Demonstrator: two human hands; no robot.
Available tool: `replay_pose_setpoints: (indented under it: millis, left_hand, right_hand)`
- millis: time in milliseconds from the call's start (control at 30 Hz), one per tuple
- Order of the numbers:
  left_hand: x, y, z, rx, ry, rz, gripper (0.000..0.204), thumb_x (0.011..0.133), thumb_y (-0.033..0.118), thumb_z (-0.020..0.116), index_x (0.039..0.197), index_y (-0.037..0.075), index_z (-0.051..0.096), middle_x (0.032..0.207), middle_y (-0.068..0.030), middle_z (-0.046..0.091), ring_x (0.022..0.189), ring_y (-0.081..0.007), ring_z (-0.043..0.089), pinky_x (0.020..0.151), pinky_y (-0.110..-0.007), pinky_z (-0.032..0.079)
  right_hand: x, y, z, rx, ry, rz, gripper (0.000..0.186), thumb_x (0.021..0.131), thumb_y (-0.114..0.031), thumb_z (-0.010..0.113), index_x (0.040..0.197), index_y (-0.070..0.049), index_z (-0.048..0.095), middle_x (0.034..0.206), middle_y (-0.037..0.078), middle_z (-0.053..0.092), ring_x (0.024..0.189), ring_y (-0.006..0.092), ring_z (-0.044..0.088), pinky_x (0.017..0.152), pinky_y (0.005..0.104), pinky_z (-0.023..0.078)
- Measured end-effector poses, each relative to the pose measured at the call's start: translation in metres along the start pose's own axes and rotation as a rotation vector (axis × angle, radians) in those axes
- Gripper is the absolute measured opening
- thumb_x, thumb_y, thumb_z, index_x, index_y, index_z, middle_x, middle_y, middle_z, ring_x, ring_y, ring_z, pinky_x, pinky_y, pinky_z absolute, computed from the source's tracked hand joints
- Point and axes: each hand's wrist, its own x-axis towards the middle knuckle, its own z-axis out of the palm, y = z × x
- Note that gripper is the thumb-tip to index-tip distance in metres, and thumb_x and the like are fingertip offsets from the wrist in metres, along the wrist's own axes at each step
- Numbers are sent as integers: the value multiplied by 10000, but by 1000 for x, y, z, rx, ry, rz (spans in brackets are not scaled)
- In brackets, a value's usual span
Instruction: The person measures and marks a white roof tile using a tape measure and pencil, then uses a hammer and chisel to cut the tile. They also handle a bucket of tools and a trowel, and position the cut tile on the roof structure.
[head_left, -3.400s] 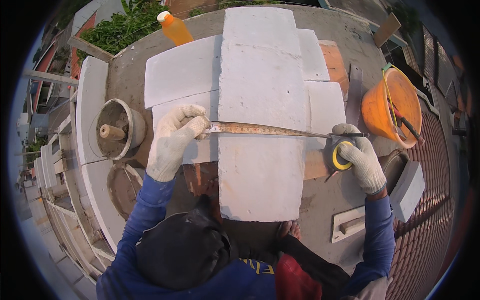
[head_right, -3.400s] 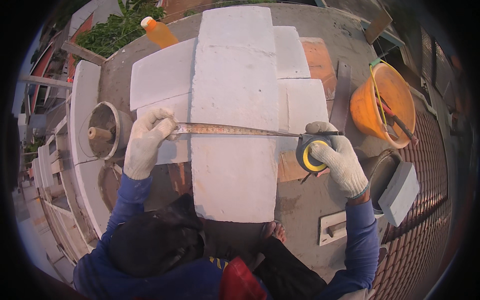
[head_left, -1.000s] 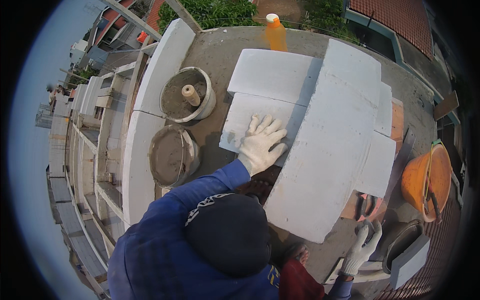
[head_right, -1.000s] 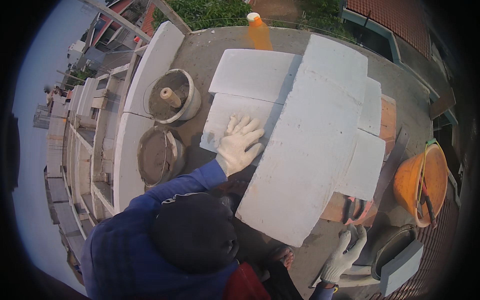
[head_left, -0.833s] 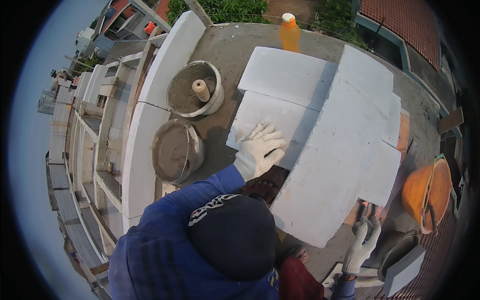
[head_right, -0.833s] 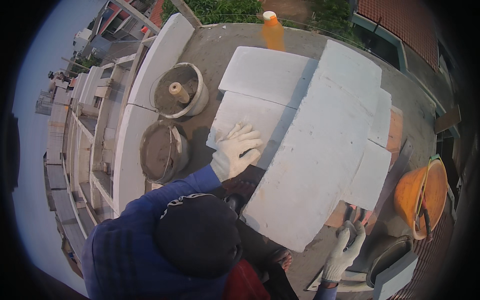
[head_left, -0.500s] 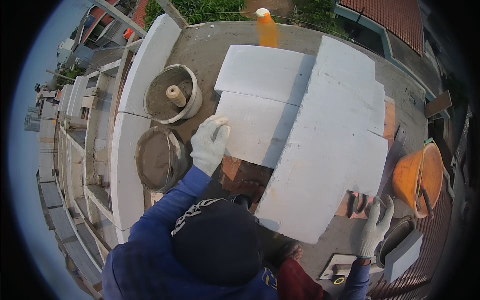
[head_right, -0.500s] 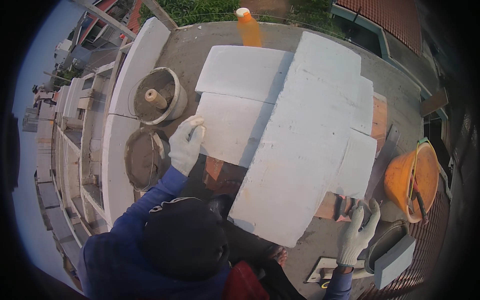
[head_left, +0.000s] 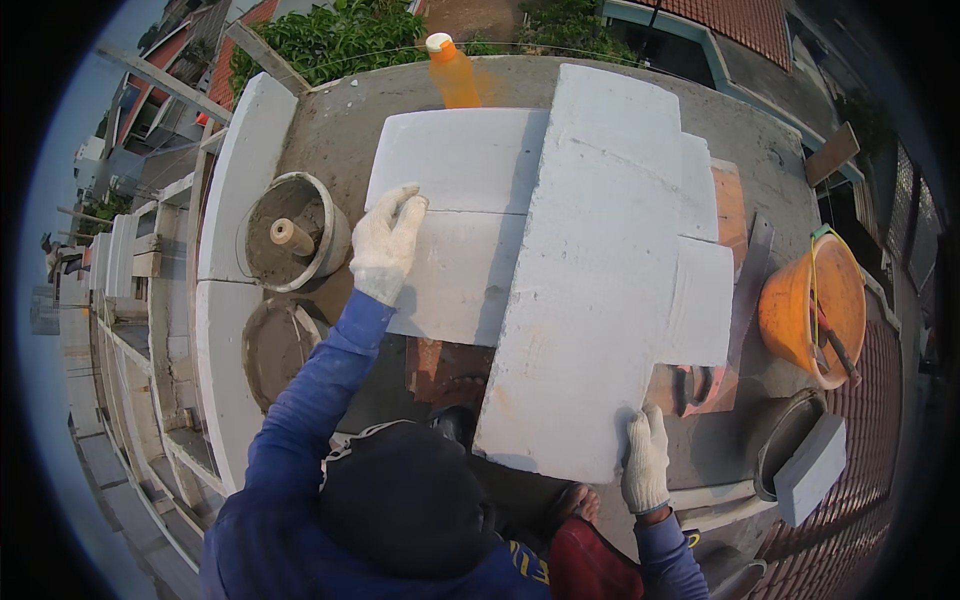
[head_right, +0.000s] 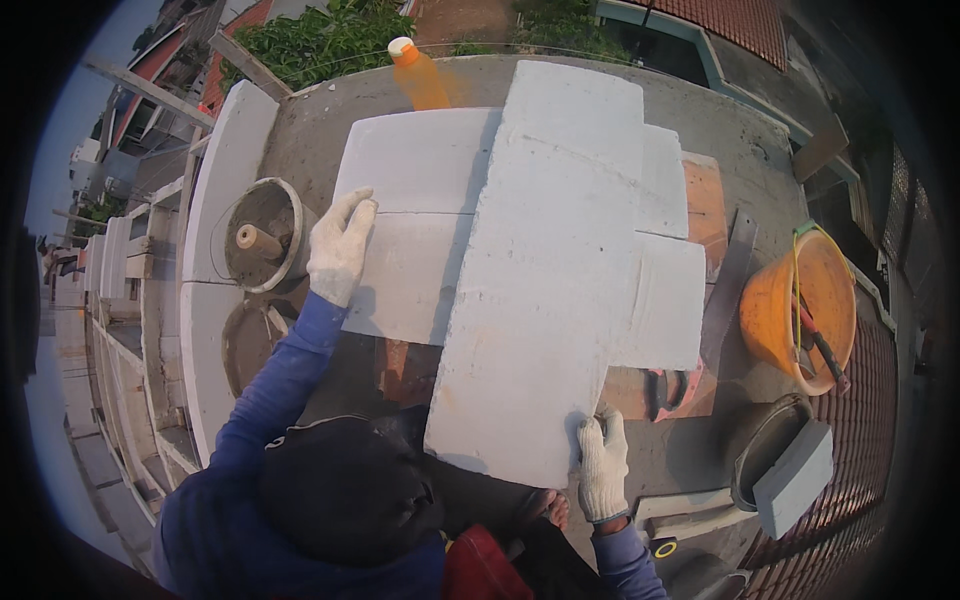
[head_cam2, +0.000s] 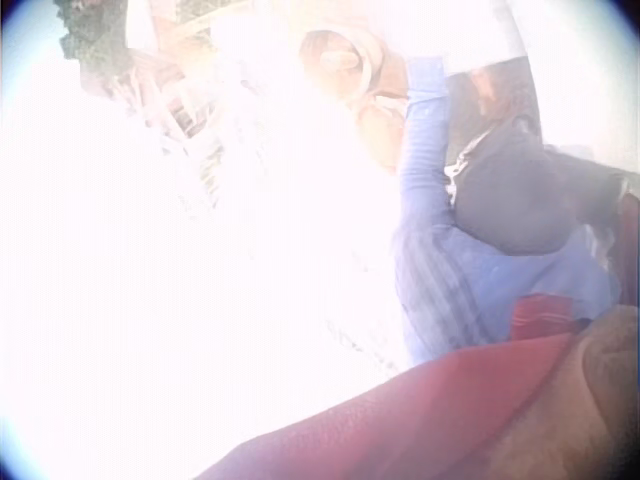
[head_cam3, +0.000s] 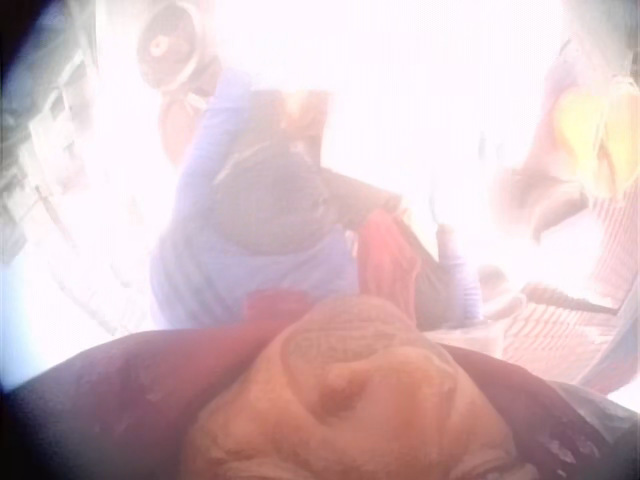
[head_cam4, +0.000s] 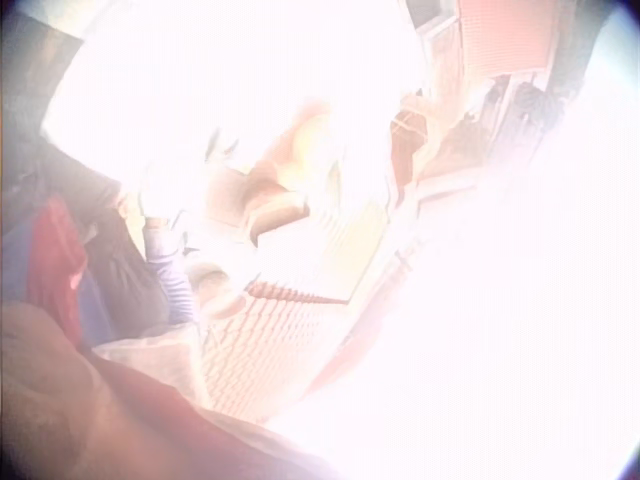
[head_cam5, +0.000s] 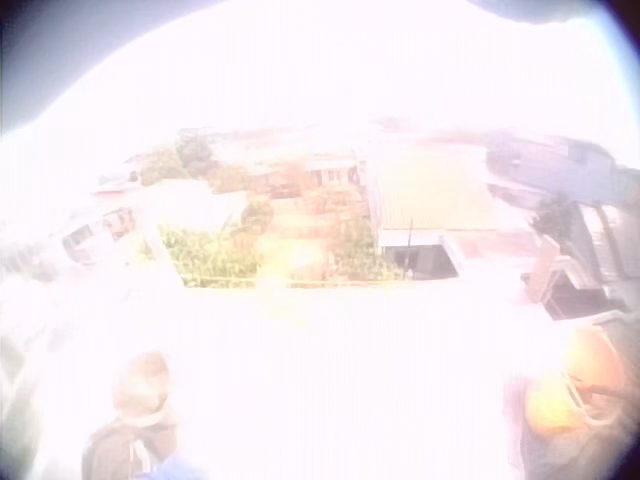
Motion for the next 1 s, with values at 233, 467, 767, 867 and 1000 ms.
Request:
replay_pose_setpoints:
  millis: [233,467,767,867,1000]
  left_hand:
    - [-46,13,16,-36,-177,14,499,1080,287,682,1461,-35,703,1466,-237,726,1403,-319,663,1220,-407,472]
    - [-82,-35,-7,159,-49,13,546,1067,291,691,1512,-25,659,1590,-251,626,1477,-360,601,1250,-440,446]
    - [-122,-71,-34,239,-38,-176,703,1066,312,702,1661,-1,494,1698,-247,511,1571,-381,500,1291,-456,396]
    - [-121,-76,-40,234,-64,-182,718,1070,325,699,1673,5,476,1708,-244,500,1578,-385,490,1298,-456,384]
    - [-122,-96,-36,319,-74,-128,724,1069,370,710,1680,54,483,1710,-251,491,1568,-392,499,1289,-456,396]
  right_hand:
    - [12,-4,12,-135,-22,63,828,1003,-580,726,1575,-6,558,1350,214,736,1221,283,705,1085,410,534]
    - [-5,3,13,19,-78,60,894,984,-603,748,1613,-5,535,1368,231,732,1236,291,705,1108,406,524]
    - [8,15,-22,12,96,65,724,987,-556,776,1450,-9,674,1254,147,761,1142,212,696,1031,376,535]
    - [27,-2,-67,160,181,-31,617,1021,-460,794,1403,13,691,1186,70,722,1045,146,652,961,314,522]
    - [39,-9,-104,215,72,-67,543,1070,-442,737,1374,5,684,1181,39,693,1064,120,625,958,298,511]
